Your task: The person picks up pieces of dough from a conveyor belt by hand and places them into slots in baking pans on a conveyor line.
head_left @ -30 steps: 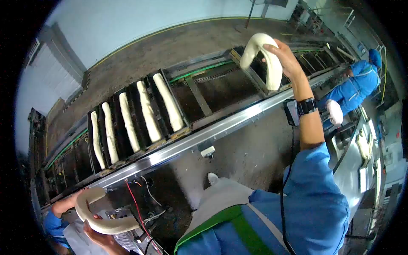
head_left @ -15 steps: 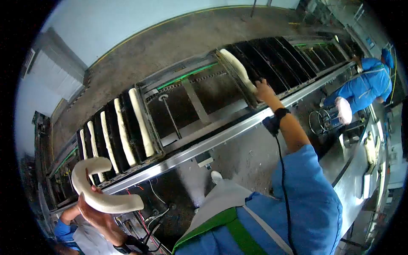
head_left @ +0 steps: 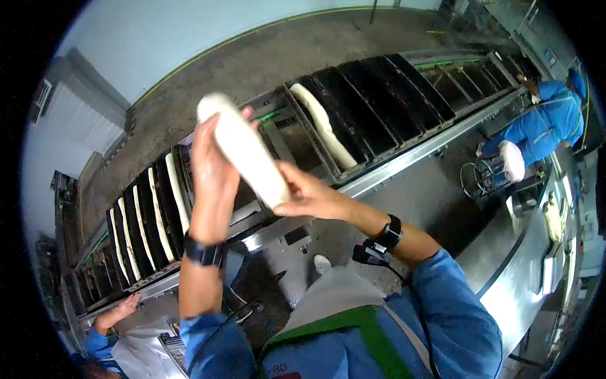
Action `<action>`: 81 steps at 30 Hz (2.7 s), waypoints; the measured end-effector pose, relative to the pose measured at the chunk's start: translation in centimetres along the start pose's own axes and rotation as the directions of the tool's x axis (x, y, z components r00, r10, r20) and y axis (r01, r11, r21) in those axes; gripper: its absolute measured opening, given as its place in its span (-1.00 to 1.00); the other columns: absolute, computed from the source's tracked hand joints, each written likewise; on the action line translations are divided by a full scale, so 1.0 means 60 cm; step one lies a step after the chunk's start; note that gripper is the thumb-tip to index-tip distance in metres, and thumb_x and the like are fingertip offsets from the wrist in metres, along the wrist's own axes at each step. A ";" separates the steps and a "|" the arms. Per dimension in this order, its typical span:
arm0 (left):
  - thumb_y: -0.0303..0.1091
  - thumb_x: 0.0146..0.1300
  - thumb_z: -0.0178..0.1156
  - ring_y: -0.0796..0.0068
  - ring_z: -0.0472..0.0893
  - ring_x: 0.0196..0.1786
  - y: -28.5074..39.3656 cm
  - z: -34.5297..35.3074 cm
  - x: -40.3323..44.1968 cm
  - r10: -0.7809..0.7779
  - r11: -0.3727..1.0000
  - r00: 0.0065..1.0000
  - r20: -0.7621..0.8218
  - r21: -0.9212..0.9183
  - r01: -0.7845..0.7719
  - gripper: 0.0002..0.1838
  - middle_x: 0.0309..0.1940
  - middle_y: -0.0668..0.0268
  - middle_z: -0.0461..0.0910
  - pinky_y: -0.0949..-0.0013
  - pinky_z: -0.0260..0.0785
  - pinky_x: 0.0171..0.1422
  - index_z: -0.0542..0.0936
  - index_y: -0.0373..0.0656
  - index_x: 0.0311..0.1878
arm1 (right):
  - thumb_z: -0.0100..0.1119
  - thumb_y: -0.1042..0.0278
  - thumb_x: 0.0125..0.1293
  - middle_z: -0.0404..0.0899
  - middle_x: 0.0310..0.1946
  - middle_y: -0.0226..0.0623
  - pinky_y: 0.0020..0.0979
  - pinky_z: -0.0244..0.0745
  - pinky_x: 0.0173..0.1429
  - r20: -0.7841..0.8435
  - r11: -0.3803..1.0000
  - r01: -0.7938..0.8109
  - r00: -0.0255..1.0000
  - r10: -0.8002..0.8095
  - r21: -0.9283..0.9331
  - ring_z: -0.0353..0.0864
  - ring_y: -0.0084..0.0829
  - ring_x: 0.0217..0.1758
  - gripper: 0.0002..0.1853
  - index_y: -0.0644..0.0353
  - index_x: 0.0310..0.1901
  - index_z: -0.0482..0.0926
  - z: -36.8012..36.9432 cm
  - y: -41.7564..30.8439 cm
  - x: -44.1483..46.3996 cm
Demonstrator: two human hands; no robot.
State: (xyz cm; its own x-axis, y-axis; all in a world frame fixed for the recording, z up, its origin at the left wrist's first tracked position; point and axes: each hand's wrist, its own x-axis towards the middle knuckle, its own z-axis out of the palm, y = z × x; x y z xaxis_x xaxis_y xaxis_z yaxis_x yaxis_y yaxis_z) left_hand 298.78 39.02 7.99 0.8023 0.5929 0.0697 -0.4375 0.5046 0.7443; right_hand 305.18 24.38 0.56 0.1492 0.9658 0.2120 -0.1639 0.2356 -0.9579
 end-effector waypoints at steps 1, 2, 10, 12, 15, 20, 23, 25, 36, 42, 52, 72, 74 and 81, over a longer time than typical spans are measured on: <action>-0.25 0.05 0.03 0.20 0.45 -0.10 -0.013 0.012 0.030 -0.005 1.000 0.998 0.056 -0.027 0.007 -0.60 -0.18 0.11 0.36 0.17 0.34 -0.02 0.28 -0.27 -0.08 | 0.15 0.34 0.05 0.25 -0.01 -0.27 -0.42 0.23 0.10 -0.121 1.000 0.005 0.993 -0.008 -0.031 0.24 -0.46 0.07 -0.32 0.21 0.16 0.01 -0.008 -0.009 -0.001; -0.27 0.05 0.03 0.20 0.45 -0.10 -0.020 0.037 0.047 0.030 0.999 0.995 0.090 -0.020 -0.029 -0.60 -0.19 0.12 0.36 0.17 0.35 -0.03 0.25 -0.25 -0.07 | 0.16 0.35 0.04 0.28 -0.06 -0.29 -0.48 0.29 -0.01 -0.218 0.997 -0.049 0.975 0.034 -0.065 0.27 -0.49 0.02 -0.36 0.22 0.13 0.07 -0.021 -0.027 -0.003; -0.11 0.15 -0.03 0.33 0.16 0.18 -0.172 0.020 0.131 -0.309 0.759 0.944 0.118 0.628 0.170 -0.42 0.07 0.16 0.20 0.31 -0.01 0.22 0.08 -0.23 0.15 | 0.03 0.25 0.11 0.44 -0.27 -0.24 -0.47 0.41 -0.36 -0.713 0.941 -0.258 0.701 0.024 -0.221 0.47 -0.48 -0.36 -0.51 0.29 0.04 0.21 -0.133 0.015 -0.068; -0.07 0.15 -0.04 0.33 0.15 0.19 -0.195 -0.037 0.101 -0.423 0.525 0.906 -0.012 0.812 0.255 -0.39 0.13 0.14 0.17 0.34 -0.04 0.23 0.11 -0.26 0.16 | 0.08 0.17 0.06 0.48 -0.28 -0.16 -0.40 0.43 -0.34 -0.752 0.887 -0.378 0.657 0.056 -0.264 0.51 -0.42 -0.34 -0.48 0.31 0.00 0.25 -0.214 0.107 -0.096; -0.10 0.16 -0.04 0.41 0.22 0.13 -0.194 -0.116 0.046 -0.498 0.496 0.867 -0.023 0.812 0.307 -0.51 0.04 0.23 0.29 0.39 0.03 0.17 0.28 -0.22 0.07 | 0.07 0.00 0.01 0.51 -0.37 0.00 -0.30 0.43 -0.29 -0.641 0.282 -0.644 0.759 0.116 -0.711 0.54 -0.24 -0.33 -0.47 0.35 -0.16 0.40 -0.278 0.154 -0.099; -0.18 0.17 -0.04 0.56 0.31 -0.06 -0.153 -0.180 -0.047 -0.430 0.503 0.889 -0.158 0.776 0.381 -0.65 -0.13 0.39 0.38 0.49 0.14 0.01 0.37 -0.15 -0.03 | 0.01 0.02 0.00 0.50 -0.44 0.01 -0.24 0.42 -0.23 -0.556 0.161 -0.561 0.828 0.080 -0.812 0.51 -0.08 -0.35 -0.56 0.31 -0.30 0.48 -0.266 0.132 -0.076; -0.16 0.15 -0.02 0.58 0.32 -0.07 -0.135 -0.200 -0.094 -0.364 0.504 0.907 -0.210 0.775 0.381 -0.68 -0.14 0.44 0.38 0.49 0.14 -0.03 0.40 -0.08 -0.07 | 0.02 0.10 0.01 0.52 -0.39 -0.06 -0.32 0.46 -0.29 -0.477 0.067 -0.484 0.874 0.093 -0.873 0.54 -0.16 -0.37 -0.55 0.32 -0.18 0.43 -0.250 0.136 -0.038; -0.11 0.14 -0.01 0.56 0.31 -0.02 -0.127 -0.206 -0.131 -0.340 0.513 0.914 -0.223 0.770 0.379 -0.67 -0.11 0.45 0.37 0.46 0.14 -0.02 0.41 -0.04 -0.08 | -0.01 0.14 0.03 0.52 -0.39 -0.06 -0.29 0.44 -0.22 -0.604 -0.173 -0.580 0.743 0.289 -0.796 0.53 -0.20 -0.28 -0.48 0.41 -0.06 0.33 -0.229 0.146 -0.017; -0.34 0.17 -0.02 0.65 0.34 -0.17 -0.036 -0.275 -0.430 -0.088 0.665 0.868 -0.488 0.620 0.416 -0.74 -0.21 0.43 0.41 0.62 0.13 -0.13 0.41 -0.16 -0.07 | -0.06 0.02 0.09 0.41 -0.22 -0.03 -0.19 0.33 -0.15 -0.474 0.021 -0.475 0.871 -0.130 -0.880 0.42 -0.07 -0.18 -0.56 0.30 -0.22 0.42 -0.176 0.166 -0.067; -0.29 0.16 -0.02 0.50 0.38 -0.09 -0.019 -0.339 -0.639 0.160 0.640 0.710 -0.686 0.620 0.454 -0.70 -0.17 0.32 0.42 0.48 0.18 -0.01 0.39 -0.22 -0.07 | -0.10 -0.13 0.07 0.47 -0.20 -0.06 -0.20 0.32 -0.10 -0.600 0.081 -0.596 0.799 -0.041 -0.799 0.44 -0.09 -0.14 -0.49 0.16 -0.14 0.44 -0.107 0.195 0.006; -0.43 -0.03 0.04 0.06 0.40 -0.12 -0.125 -0.346 -1.015 0.797 0.391 -0.008 -0.604 0.507 0.768 -0.65 -0.20 0.02 0.41 0.23 0.23 -0.04 0.37 -0.24 -0.10 | -0.09 -0.13 0.09 0.42 -0.13 -0.07 -0.19 0.33 -0.15 -0.334 0.016 -0.337 0.937 0.099 -0.941 0.42 -0.07 -0.13 -0.41 0.18 0.02 0.26 -0.063 0.196 0.059; -0.45 0.01 -0.12 0.05 0.42 -0.16 -0.052 -0.200 -1.478 0.778 0.205 -0.208 -0.594 -0.073 0.976 -0.75 -0.28 0.03 0.46 0.17 0.28 -0.10 0.42 -0.26 -0.22 | 0.06 -0.04 0.02 0.26 0.04 -0.06 -0.18 0.17 0.12 -0.126 -0.206 -0.171 0.969 -0.213 -0.963 0.23 -0.09 0.10 -0.34 0.21 0.09 0.22 -0.109 0.012 -0.115; -0.39 0.00 -0.07 0.14 0.40 -0.09 -0.069 -0.209 -1.499 0.828 -0.023 -0.048 -0.558 -0.119 0.993 -0.76 -0.25 0.12 0.46 0.20 0.26 -0.04 0.45 -0.21 -0.23 | 0.12 0.03 -0.02 0.28 0.03 -0.10 -0.19 0.23 0.07 -0.279 -0.221 -0.300 0.952 -0.124 -0.928 0.26 -0.12 0.08 -0.35 0.20 0.08 0.23 -0.071 -0.019 -0.126; -0.21 -0.12 0.15 0.02 0.19 0.11 -0.032 -0.146 -1.421 0.634 -0.283 0.013 -0.773 -0.216 0.934 -0.47 0.02 0.06 0.26 0.14 0.12 0.08 0.31 -0.17 -0.03 | 0.10 0.10 -0.01 0.24 0.01 -0.12 -0.14 0.22 0.00 -0.112 -0.163 -0.168 0.945 -0.306 -0.972 0.29 -0.10 0.00 -0.43 0.18 0.03 0.25 -0.042 -0.020 -0.114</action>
State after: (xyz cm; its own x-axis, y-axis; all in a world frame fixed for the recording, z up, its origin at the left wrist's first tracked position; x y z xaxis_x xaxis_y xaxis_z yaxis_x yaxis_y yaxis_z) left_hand 227.68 -7.02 -5.19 -0.5807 0.8131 -0.0411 0.7858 0.5467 -0.2891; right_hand 306.84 17.21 -0.25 0.3000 0.8288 0.4723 0.9498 -0.3055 -0.0672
